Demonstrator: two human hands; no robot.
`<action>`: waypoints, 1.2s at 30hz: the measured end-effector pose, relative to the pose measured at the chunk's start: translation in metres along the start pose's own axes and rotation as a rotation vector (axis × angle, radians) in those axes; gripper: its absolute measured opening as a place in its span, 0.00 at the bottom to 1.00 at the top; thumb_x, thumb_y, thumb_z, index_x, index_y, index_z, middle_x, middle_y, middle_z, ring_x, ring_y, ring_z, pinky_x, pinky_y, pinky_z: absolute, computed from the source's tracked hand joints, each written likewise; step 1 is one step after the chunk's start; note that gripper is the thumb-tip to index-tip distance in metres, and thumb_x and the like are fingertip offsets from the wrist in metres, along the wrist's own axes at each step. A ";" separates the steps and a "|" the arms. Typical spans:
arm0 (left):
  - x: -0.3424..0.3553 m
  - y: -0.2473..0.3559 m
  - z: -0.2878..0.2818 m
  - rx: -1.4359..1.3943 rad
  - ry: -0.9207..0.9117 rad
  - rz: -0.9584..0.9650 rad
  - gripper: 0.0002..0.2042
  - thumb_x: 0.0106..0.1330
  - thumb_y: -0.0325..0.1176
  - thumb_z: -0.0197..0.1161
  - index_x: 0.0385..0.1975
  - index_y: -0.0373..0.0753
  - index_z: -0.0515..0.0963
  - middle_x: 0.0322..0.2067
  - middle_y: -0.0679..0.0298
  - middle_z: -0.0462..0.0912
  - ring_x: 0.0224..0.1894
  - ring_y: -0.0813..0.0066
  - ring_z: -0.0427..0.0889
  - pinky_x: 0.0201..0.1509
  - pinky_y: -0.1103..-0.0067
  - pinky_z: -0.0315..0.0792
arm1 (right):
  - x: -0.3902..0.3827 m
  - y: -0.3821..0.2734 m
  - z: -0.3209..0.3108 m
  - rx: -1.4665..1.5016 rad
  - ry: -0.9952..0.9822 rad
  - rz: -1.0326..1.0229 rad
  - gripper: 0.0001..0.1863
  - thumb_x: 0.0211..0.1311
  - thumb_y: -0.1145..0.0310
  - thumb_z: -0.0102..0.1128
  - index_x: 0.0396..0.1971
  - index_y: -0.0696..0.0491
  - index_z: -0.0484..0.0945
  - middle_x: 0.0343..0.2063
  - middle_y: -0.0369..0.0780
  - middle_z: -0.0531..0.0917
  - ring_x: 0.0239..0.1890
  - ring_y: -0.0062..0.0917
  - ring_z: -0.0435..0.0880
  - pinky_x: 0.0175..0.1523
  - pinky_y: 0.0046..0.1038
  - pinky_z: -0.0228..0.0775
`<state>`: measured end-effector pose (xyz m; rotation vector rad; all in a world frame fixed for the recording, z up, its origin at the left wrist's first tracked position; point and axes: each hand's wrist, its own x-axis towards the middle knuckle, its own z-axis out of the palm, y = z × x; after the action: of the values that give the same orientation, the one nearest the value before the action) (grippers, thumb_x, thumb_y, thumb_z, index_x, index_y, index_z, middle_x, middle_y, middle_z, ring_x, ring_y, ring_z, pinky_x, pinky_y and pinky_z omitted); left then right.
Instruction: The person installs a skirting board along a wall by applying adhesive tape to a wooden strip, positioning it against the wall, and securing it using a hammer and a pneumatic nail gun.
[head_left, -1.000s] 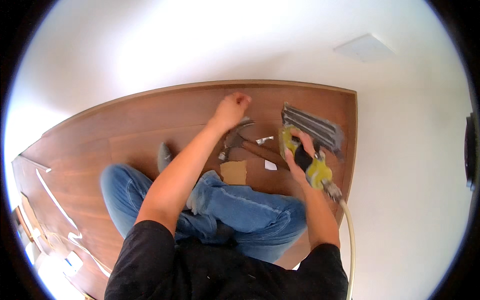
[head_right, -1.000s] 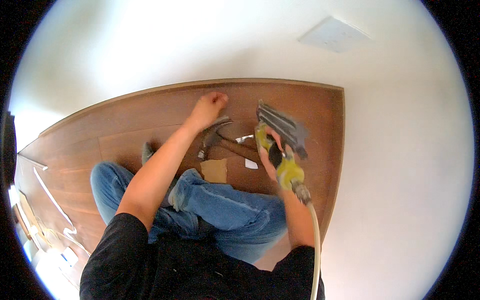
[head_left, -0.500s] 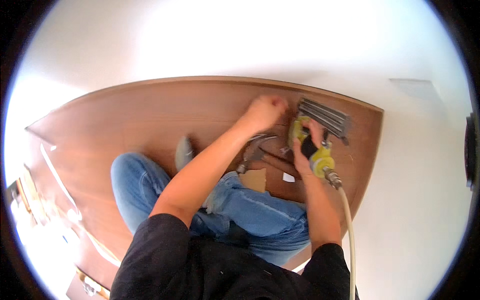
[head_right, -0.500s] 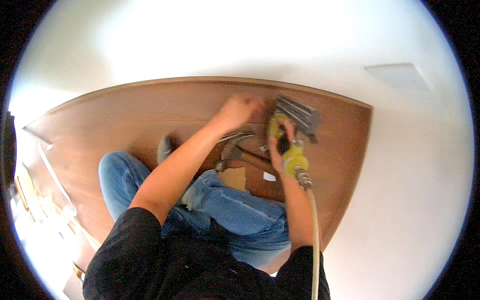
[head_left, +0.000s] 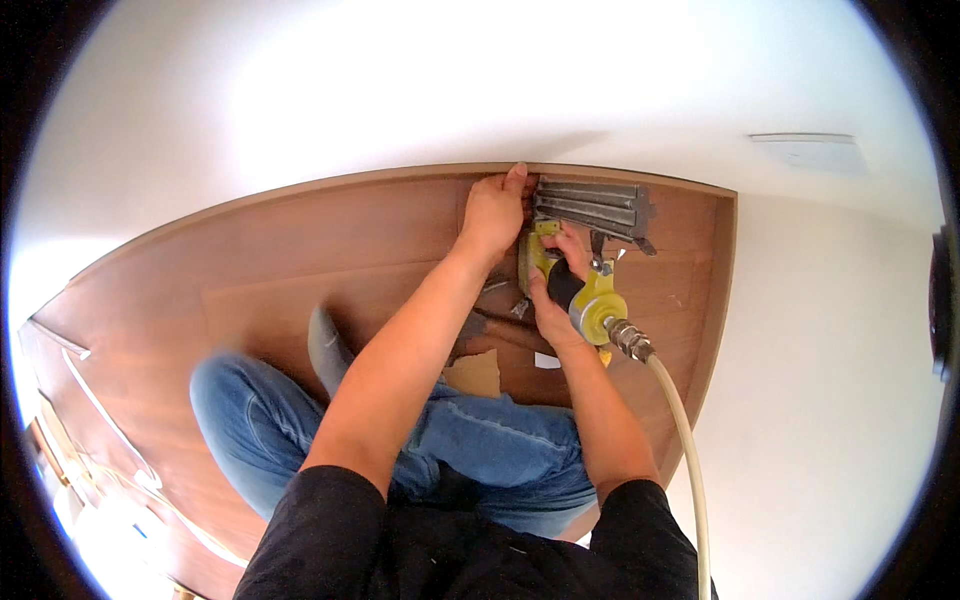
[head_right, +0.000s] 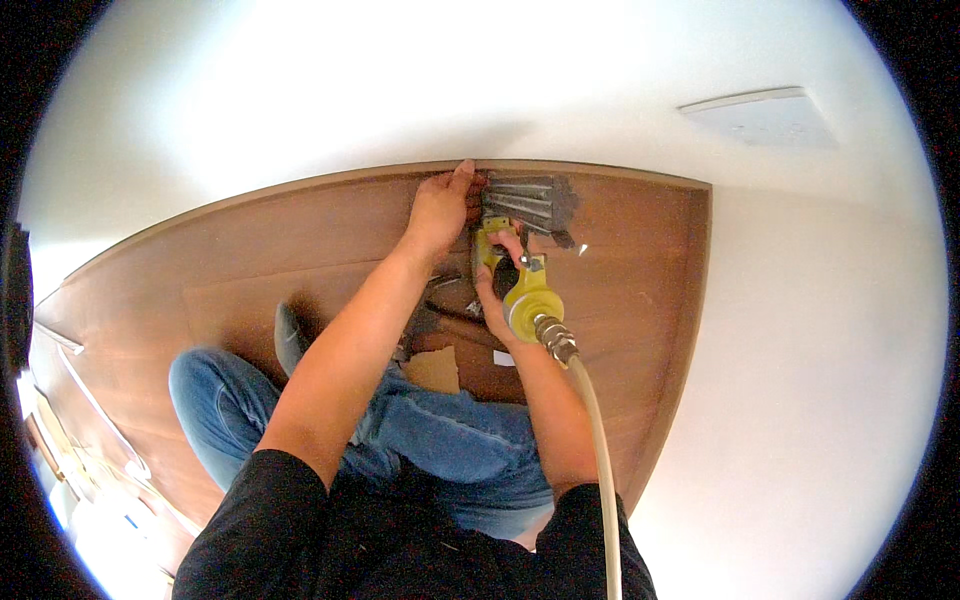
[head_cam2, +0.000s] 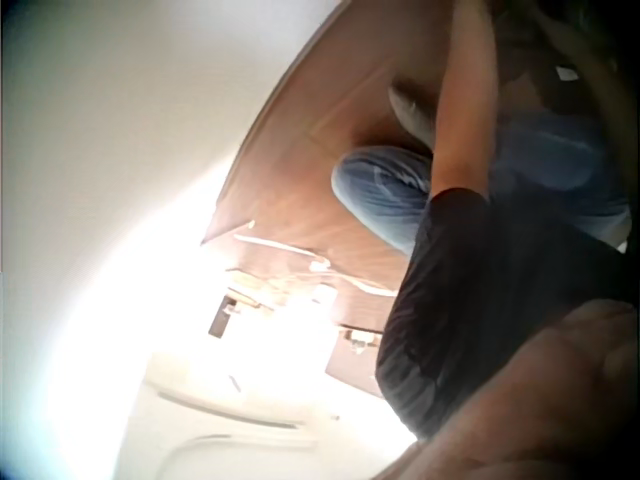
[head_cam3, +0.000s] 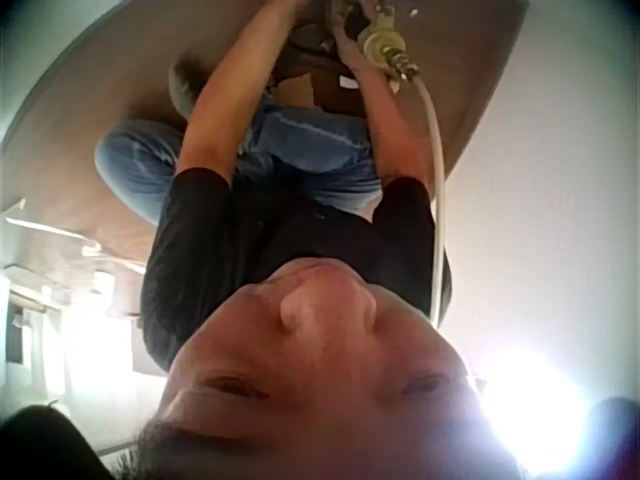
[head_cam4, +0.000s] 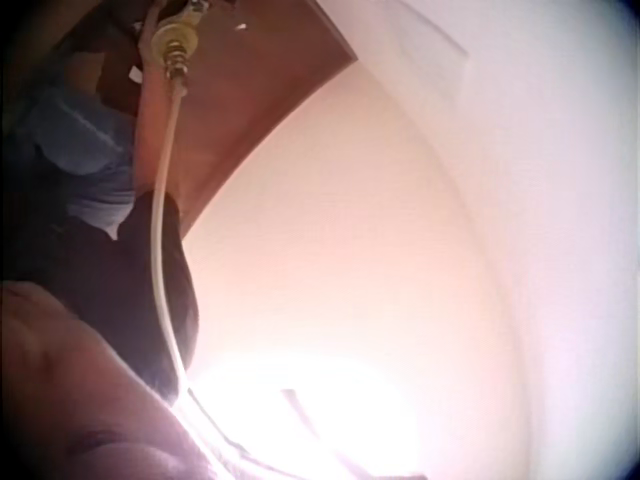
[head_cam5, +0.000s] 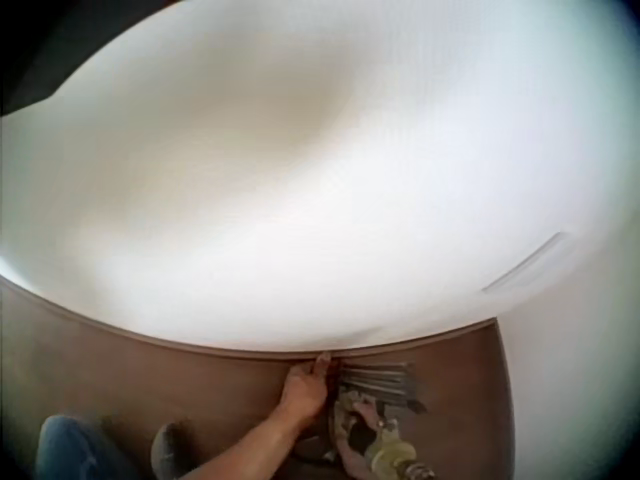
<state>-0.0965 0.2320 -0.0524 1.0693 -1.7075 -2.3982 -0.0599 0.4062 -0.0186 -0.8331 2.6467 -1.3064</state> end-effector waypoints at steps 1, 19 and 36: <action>-0.006 0.008 0.006 0.006 -0.014 -0.008 0.24 0.81 0.49 0.56 0.43 0.28 0.85 0.38 0.57 0.87 0.40 0.69 0.82 0.46 0.70 0.77 | -0.001 0.003 -0.002 0.007 0.001 0.010 0.31 0.56 0.81 0.64 0.62 0.54 0.70 0.59 0.47 0.79 0.73 0.43 0.68 0.77 0.43 0.54; -0.046 0.038 -0.039 1.360 -0.044 1.125 0.19 0.61 0.26 0.60 0.53 0.29 0.81 0.62 0.51 0.76 0.66 0.52 0.72 0.71 0.65 0.70 | -0.001 -0.003 -0.006 0.020 0.032 -0.009 0.29 0.57 0.80 0.64 0.60 0.54 0.71 0.56 0.49 0.80 0.71 0.45 0.69 0.74 0.42 0.60; -0.048 0.037 -0.042 1.553 -0.133 1.059 0.20 0.67 0.32 0.57 0.54 0.27 0.80 0.70 0.50 0.69 0.73 0.54 0.66 0.78 0.64 0.62 | -0.009 0.006 -0.002 -0.051 0.016 0.096 0.29 0.62 0.69 0.68 0.64 0.48 0.72 0.65 0.54 0.72 0.71 0.52 0.68 0.74 0.44 0.62</action>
<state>-0.0508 0.2000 -0.0043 -0.2609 -2.9292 -0.3093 -0.0557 0.4148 -0.0230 -0.6937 2.7063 -1.2330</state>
